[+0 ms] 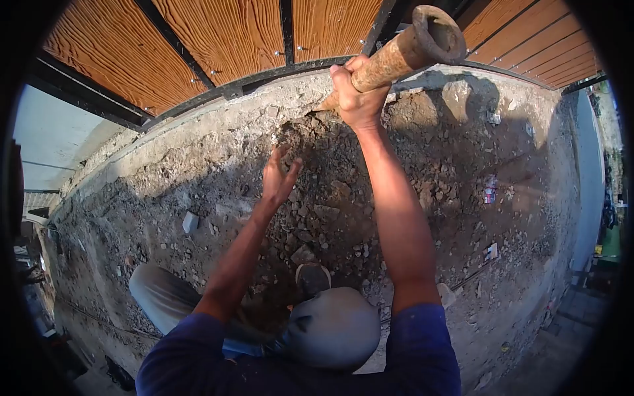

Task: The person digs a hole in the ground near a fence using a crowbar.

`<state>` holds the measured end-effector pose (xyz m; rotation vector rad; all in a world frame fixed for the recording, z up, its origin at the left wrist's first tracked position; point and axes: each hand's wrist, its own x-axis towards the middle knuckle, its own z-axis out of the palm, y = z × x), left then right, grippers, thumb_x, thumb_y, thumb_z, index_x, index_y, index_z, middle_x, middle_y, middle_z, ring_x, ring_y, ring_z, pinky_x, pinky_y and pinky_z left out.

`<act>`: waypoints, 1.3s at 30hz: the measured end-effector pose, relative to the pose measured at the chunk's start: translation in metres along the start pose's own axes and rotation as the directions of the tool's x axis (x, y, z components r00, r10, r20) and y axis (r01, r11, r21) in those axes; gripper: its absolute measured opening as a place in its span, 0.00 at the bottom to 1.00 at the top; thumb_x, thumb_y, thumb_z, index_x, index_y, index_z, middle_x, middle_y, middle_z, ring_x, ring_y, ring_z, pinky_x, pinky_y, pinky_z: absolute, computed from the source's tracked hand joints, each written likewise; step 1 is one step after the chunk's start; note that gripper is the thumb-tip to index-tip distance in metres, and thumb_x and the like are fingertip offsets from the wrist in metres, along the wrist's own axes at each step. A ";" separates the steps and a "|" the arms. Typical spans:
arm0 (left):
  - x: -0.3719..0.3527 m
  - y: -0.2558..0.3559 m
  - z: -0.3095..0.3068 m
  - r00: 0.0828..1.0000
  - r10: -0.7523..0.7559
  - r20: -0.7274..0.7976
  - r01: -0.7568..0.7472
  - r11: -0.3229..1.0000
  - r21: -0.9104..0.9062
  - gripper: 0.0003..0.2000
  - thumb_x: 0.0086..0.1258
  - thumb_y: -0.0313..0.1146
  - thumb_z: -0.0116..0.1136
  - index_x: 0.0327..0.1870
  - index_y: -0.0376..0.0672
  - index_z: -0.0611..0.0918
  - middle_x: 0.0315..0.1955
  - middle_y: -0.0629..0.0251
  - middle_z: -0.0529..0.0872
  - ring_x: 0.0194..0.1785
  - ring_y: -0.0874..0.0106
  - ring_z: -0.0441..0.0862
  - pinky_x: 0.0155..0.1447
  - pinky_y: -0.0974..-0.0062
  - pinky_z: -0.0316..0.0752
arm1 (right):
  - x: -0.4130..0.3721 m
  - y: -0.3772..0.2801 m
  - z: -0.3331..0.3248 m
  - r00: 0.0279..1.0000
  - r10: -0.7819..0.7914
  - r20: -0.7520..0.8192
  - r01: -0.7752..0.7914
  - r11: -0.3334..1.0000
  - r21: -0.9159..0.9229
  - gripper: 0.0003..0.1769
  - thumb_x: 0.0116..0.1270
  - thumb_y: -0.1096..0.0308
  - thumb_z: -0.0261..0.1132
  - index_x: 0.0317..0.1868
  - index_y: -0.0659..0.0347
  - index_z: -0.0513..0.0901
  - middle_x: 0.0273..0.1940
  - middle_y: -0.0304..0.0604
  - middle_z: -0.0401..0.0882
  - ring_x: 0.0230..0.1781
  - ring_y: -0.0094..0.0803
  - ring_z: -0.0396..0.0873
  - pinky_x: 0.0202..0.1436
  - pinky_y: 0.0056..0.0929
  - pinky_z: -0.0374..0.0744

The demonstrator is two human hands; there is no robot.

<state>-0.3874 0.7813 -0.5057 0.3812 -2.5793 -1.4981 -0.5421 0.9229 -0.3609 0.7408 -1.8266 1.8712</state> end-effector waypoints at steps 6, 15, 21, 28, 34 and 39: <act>0.006 0.021 -0.008 0.994 -0.028 0.104 0.046 0.984 -0.175 0.24 0.74 0.40 0.63 0.63 0.31 0.76 0.54 0.46 0.86 0.56 0.58 0.87 0.59 0.61 0.83 | 0.098 0.026 0.012 0.940 0.326 -0.101 -0.341 0.910 -0.237 0.18 0.58 0.55 0.68 0.24 0.64 0.85 0.22 0.43 0.83 0.24 0.27 0.81 0.34 0.31 0.80; 0.064 0.055 0.026 0.852 0.491 0.181 -0.499 0.867 -0.001 0.47 0.57 0.34 0.73 0.77 0.36 0.58 0.73 0.40 0.67 0.74 0.46 0.68 0.77 0.56 0.65 | -0.087 -0.009 -0.028 0.998 0.048 -0.050 -0.037 0.979 0.200 0.09 0.60 0.79 0.65 0.29 0.63 0.71 0.28 0.41 0.75 0.30 0.27 0.75 0.41 0.30 0.77; 0.031 0.065 0.079 0.865 0.499 0.048 -0.482 0.855 -0.191 0.23 0.52 0.49 0.74 0.35 0.39 0.80 0.31 0.55 0.82 0.43 0.54 0.81 0.52 0.58 0.74 | -0.153 -0.071 -0.045 0.998 -0.040 -0.049 0.047 0.990 0.134 0.09 0.61 0.80 0.64 0.29 0.63 0.70 0.28 0.41 0.74 0.30 0.26 0.74 0.43 0.33 0.77; -0.096 0.074 0.100 0.974 0.216 0.069 -0.153 0.849 -0.505 0.08 0.60 0.33 0.66 0.31 0.40 0.79 0.27 0.53 0.82 0.34 0.50 0.84 0.37 0.58 0.77 | -0.171 -0.158 -0.071 0.933 0.360 0.007 -0.360 0.932 -0.043 0.14 0.62 0.77 0.70 0.28 0.60 0.70 0.26 0.37 0.72 0.28 0.24 0.73 0.38 0.31 0.75; -0.089 0.176 0.026 0.836 0.532 -0.132 -0.531 0.727 -0.435 0.09 0.54 0.28 0.69 0.27 0.39 0.78 0.21 0.57 0.81 0.26 0.58 0.83 0.32 0.63 0.75 | -0.072 -0.272 -0.065 0.994 -0.075 0.074 0.051 0.957 0.284 0.10 0.76 0.63 0.56 0.44 0.61 0.68 0.26 0.40 0.66 0.23 0.27 0.66 0.30 0.31 0.73; -0.038 0.293 -0.056 0.710 0.648 -0.276 -0.701 0.617 -0.357 0.11 0.51 0.31 0.70 0.25 0.37 0.78 0.19 0.55 0.80 0.23 0.57 0.82 0.29 0.61 0.76 | 0.078 -0.382 -0.101 0.856 -0.223 0.466 0.120 0.963 0.241 0.24 0.82 0.48 0.54 0.29 0.55 0.74 0.23 0.34 0.70 0.23 0.26 0.69 0.28 0.26 0.73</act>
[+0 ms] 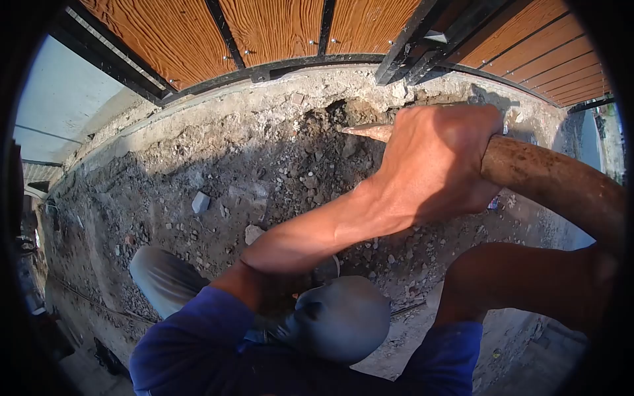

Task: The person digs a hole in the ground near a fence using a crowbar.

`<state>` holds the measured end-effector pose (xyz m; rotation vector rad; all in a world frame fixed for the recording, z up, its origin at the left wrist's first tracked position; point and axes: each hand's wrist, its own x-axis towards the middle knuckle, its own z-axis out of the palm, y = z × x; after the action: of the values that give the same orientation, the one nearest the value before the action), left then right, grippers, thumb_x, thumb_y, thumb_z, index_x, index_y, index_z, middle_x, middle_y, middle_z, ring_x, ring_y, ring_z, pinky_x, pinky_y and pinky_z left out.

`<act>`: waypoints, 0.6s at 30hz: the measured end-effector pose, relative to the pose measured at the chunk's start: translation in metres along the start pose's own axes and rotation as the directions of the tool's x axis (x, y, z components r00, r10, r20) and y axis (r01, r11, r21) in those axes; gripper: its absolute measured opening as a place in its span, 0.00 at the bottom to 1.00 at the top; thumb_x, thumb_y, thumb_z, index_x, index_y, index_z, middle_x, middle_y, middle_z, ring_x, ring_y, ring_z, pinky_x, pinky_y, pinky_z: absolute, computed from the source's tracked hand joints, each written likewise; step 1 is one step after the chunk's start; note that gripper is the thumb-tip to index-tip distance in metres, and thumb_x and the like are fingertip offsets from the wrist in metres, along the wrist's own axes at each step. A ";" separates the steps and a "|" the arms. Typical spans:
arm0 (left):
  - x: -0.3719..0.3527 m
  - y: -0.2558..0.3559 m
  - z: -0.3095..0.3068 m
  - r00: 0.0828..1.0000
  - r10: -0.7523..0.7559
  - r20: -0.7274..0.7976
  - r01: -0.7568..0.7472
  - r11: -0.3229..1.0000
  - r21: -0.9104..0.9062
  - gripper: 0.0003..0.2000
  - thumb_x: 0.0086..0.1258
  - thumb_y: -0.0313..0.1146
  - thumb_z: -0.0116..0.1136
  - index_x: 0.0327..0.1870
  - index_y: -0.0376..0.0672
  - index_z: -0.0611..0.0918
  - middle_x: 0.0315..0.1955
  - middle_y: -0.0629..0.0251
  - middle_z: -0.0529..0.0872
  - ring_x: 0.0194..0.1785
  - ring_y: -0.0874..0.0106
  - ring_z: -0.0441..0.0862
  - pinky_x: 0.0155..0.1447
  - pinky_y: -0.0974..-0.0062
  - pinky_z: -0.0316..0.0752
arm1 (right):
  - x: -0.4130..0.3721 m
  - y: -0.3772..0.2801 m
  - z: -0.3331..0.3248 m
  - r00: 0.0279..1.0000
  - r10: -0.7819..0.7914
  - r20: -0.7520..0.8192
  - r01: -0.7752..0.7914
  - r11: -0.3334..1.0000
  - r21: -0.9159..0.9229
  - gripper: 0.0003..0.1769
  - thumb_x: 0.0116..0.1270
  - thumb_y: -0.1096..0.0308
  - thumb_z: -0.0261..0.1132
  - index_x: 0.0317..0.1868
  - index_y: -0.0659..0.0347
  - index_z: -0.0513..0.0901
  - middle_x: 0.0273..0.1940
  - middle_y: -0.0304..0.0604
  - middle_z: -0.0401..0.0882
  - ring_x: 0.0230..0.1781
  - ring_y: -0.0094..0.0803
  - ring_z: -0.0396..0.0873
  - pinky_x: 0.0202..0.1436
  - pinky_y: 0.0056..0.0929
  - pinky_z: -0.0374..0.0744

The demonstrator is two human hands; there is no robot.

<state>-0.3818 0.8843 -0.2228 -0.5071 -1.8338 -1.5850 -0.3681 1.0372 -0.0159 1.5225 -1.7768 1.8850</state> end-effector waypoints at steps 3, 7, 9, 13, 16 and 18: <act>0.023 -0.034 -0.017 0.999 0.031 -0.014 -0.030 0.997 0.066 0.08 0.45 0.27 0.66 0.22 0.35 0.79 0.16 0.51 0.81 0.20 0.59 0.83 0.25 0.61 0.76 | 0.012 0.061 0.011 0.996 0.006 -0.085 0.000 0.998 0.068 0.15 0.73 0.62 0.58 0.28 0.57 0.71 0.22 0.37 0.70 0.22 0.26 0.71 0.30 0.27 0.73; -0.084 -0.289 -0.059 0.893 -0.445 0.064 0.446 0.895 0.000 0.18 0.65 0.44 0.71 0.22 0.39 0.81 0.18 0.53 0.84 0.22 0.67 0.83 0.29 0.71 0.77 | -0.076 0.312 0.127 0.783 0.108 -0.612 -0.028 0.990 0.137 0.11 0.63 0.78 0.64 0.28 0.60 0.69 0.23 0.39 0.71 0.23 0.25 0.72 0.32 0.28 0.74; -0.092 -0.297 -0.059 0.984 -0.170 -0.055 0.178 0.963 0.203 0.19 0.65 0.44 0.71 0.25 0.38 0.81 0.20 0.50 0.82 0.22 0.66 0.79 0.29 0.64 0.74 | -0.105 0.358 0.144 0.781 0.223 -0.583 -0.175 0.975 0.138 0.13 0.60 0.81 0.65 0.28 0.60 0.68 0.25 0.38 0.71 0.24 0.24 0.72 0.35 0.29 0.75; -0.125 -0.251 -0.056 0.935 -0.354 -0.022 0.351 0.912 0.212 0.16 0.58 0.38 0.72 0.22 0.38 0.77 0.18 0.52 0.79 0.22 0.63 0.79 0.29 0.64 0.72 | -0.161 0.318 0.157 0.829 0.211 -0.518 -0.156 0.976 0.149 0.14 0.64 0.82 0.63 0.29 0.60 0.65 0.25 0.38 0.69 0.25 0.23 0.71 0.35 0.29 0.75; -0.180 -0.195 -0.055 0.932 -0.361 0.024 0.353 0.922 0.156 0.12 0.56 0.35 0.70 0.24 0.39 0.77 0.23 0.48 0.82 0.29 0.47 0.83 0.32 0.58 0.75 | -0.190 0.259 0.177 0.798 0.326 -0.507 -0.235 0.943 0.236 0.14 0.65 0.82 0.62 0.31 0.59 0.64 0.25 0.38 0.68 0.26 0.24 0.69 0.33 0.29 0.72; -0.223 -0.155 -0.053 0.861 -0.508 -0.001 0.503 0.852 0.143 0.11 0.55 0.34 0.70 0.25 0.40 0.78 0.23 0.50 0.82 0.29 0.48 0.84 0.32 0.58 0.76 | -0.206 0.232 0.184 0.749 0.470 -0.467 -0.350 0.879 0.324 0.13 0.66 0.81 0.60 0.32 0.59 0.63 0.25 0.38 0.66 0.23 0.25 0.68 0.31 0.30 0.72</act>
<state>-0.3147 0.8309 -0.4860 0.0260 -2.2116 -1.7644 -0.3256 0.9251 -0.3563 0.5318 -1.7617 2.4614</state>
